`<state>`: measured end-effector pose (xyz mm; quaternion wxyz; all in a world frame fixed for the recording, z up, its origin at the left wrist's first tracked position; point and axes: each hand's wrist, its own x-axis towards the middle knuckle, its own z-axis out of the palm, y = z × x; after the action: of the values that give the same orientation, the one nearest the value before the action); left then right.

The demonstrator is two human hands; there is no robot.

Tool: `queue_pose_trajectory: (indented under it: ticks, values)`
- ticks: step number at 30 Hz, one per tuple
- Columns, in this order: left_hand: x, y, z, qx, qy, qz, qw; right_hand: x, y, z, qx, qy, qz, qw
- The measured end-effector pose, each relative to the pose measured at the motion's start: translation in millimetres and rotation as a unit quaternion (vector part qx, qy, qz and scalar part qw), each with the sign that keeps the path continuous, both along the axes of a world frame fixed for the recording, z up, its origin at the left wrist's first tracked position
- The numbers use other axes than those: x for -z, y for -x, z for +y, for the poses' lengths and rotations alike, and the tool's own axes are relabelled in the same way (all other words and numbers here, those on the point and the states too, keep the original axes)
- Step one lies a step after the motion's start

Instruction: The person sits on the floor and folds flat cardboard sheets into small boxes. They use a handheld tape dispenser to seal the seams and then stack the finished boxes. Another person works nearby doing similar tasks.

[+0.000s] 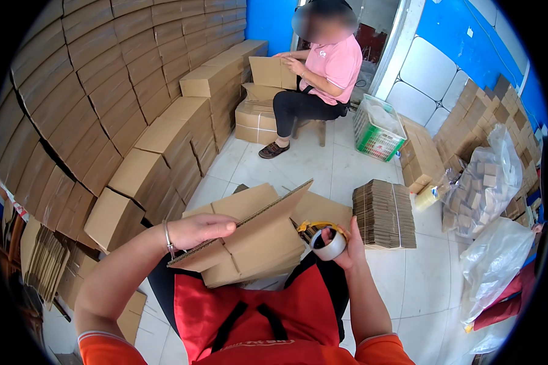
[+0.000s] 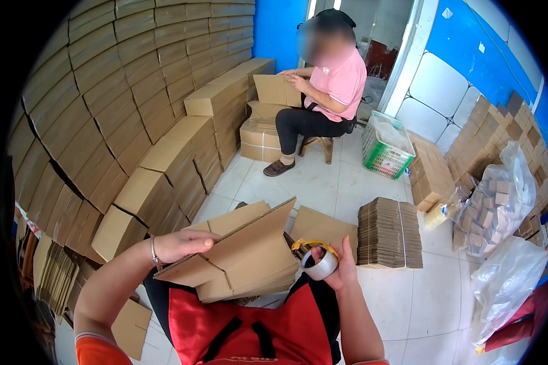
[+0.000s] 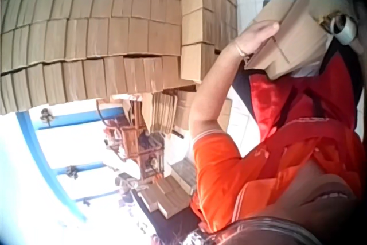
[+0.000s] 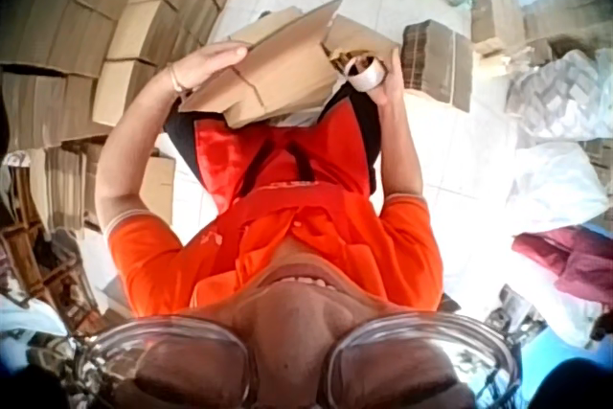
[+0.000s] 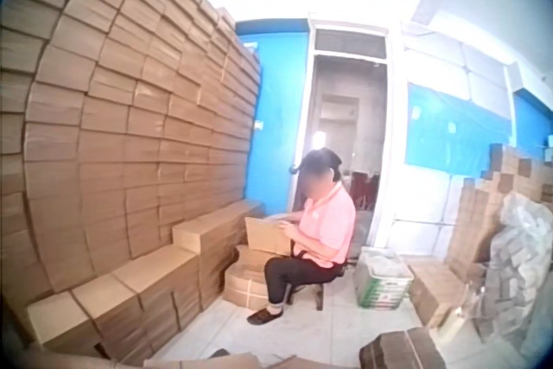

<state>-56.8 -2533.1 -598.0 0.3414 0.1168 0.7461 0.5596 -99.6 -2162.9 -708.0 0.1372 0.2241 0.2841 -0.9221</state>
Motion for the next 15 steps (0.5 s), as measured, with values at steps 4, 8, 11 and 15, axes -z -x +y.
queue_pose_trajectory:
  ticks: [4,8,11,15]
  values:
    - [3,2,2,0.008,-0.024,0.009,1.000,28,4,15,-0.066,0.009,-0.022,0.998]
    - [1,-2,1,0.001,0.004,0.040,0.999,23,-6,14,-0.007,0.030,0.124,0.992]
    - [3,-4,-1,-0.015,-0.004,0.014,1.000,-26,-20,-6,0.002,-0.018,0.304,0.953]
    - [6,0,-2,-0.008,-0.026,0.019,0.999,-59,-5,-12,-0.101,-0.049,0.308,0.945]
